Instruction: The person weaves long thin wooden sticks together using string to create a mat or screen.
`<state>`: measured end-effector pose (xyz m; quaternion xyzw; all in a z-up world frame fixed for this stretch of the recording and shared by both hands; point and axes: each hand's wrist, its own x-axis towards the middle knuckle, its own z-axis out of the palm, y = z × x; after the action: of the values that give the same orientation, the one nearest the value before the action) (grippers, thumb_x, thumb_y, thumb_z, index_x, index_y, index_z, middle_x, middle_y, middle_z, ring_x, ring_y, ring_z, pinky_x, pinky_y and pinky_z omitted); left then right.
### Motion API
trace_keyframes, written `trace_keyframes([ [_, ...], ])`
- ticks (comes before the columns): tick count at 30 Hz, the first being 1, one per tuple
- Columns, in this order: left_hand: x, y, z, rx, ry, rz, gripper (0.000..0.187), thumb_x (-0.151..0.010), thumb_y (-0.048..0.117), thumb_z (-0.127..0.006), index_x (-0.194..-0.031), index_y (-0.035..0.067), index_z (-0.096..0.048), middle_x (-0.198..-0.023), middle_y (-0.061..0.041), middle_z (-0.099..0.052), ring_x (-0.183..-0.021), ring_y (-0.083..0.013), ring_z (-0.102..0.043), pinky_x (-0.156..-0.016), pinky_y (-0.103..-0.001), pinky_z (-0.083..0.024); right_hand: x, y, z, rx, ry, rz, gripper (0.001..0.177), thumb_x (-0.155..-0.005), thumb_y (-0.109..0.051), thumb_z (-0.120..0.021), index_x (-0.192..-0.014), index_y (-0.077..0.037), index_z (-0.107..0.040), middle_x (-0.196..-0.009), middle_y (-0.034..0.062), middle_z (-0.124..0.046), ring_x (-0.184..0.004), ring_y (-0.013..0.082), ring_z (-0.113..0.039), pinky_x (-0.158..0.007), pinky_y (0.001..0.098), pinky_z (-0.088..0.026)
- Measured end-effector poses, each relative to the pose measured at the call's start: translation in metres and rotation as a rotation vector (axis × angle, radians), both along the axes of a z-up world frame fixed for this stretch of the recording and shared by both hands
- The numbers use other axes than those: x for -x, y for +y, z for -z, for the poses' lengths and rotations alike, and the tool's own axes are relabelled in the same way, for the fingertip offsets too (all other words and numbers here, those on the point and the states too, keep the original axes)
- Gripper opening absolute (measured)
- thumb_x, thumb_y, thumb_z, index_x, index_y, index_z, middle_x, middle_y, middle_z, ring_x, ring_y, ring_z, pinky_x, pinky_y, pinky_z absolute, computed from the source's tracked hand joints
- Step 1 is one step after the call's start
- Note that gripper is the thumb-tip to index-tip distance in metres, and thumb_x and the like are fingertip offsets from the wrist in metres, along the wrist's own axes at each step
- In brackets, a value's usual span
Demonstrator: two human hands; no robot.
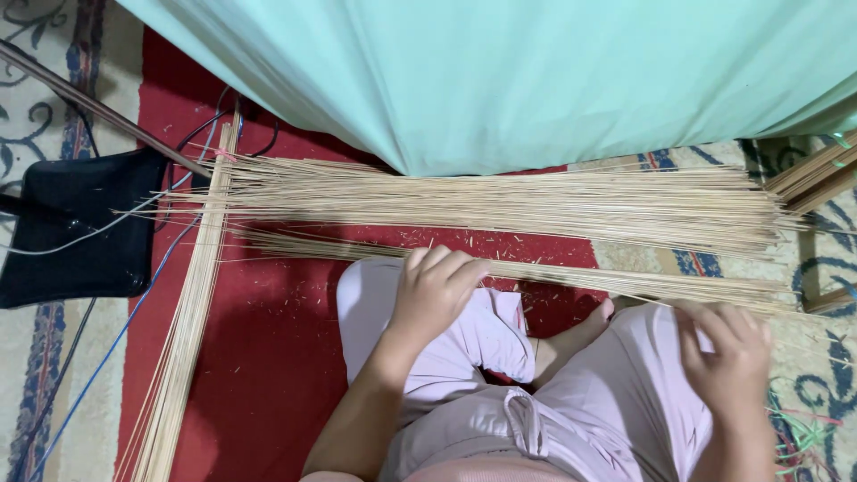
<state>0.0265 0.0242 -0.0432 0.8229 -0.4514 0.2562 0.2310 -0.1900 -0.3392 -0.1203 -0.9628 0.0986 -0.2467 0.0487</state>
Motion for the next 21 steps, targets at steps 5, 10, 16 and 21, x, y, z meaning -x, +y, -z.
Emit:
trace_keyframes([
  [5,-0.016,0.043,0.019,-0.057,0.06,-0.124,0.009,-0.096,0.021,-0.075,-0.104,0.022,-0.073,-0.087,0.007,-0.067,-0.078,-0.0212,-0.058,-0.078,-0.039,-0.04,0.051,-0.057,0.013,-0.013,-0.043,0.072,0.012,-0.113,-0.006,-0.081,-0.124,-0.01,-0.082,-0.112,0.0079,-0.072,-0.105,0.0296,-0.064,-0.103,0.0439,-0.043],
  [10,-0.022,0.068,0.015,-0.011,-0.004,-0.144,0.014,-0.097,0.017,-0.076,-0.109,0.022,-0.07,-0.087,0.004,-0.062,-0.08,-0.023,-0.061,-0.08,-0.039,-0.043,0.073,-0.078,0.022,-0.46,-0.038,0.175,0.016,-0.125,0.004,-0.068,-0.14,0.005,-0.075,-0.129,0.0221,-0.06,-0.126,0.0322,-0.059,-0.065,0.0411,-0.052],
  [16,-0.028,0.094,0.004,-0.007,0.018,-0.271,0.003,-0.095,0.023,-0.075,-0.094,0.022,-0.073,-0.088,0.008,-0.07,-0.084,-0.0186,-0.061,-0.081,-0.036,-0.037,0.108,-0.159,0.095,-0.498,0.031,0.154,0.024,-0.137,-0.004,-0.045,-0.136,0.014,-0.061,-0.109,0.0225,-0.055,-0.099,0.0333,-0.052,-0.092,0.0443,-0.04],
  [21,-0.027,0.1,-0.003,-0.012,0.048,-0.286,0.006,-0.099,0.023,-0.071,-0.104,0.022,-0.075,-0.096,0.009,-0.072,-0.087,-0.0185,-0.062,-0.08,-0.037,-0.037,0.089,-0.096,0.019,-0.265,-0.009,0.074,0.017,-0.123,0.007,-0.062,-0.129,0.015,-0.075,-0.12,0.0276,-0.067,-0.115,0.0379,-0.063,-0.104,0.0451,-0.051],
])
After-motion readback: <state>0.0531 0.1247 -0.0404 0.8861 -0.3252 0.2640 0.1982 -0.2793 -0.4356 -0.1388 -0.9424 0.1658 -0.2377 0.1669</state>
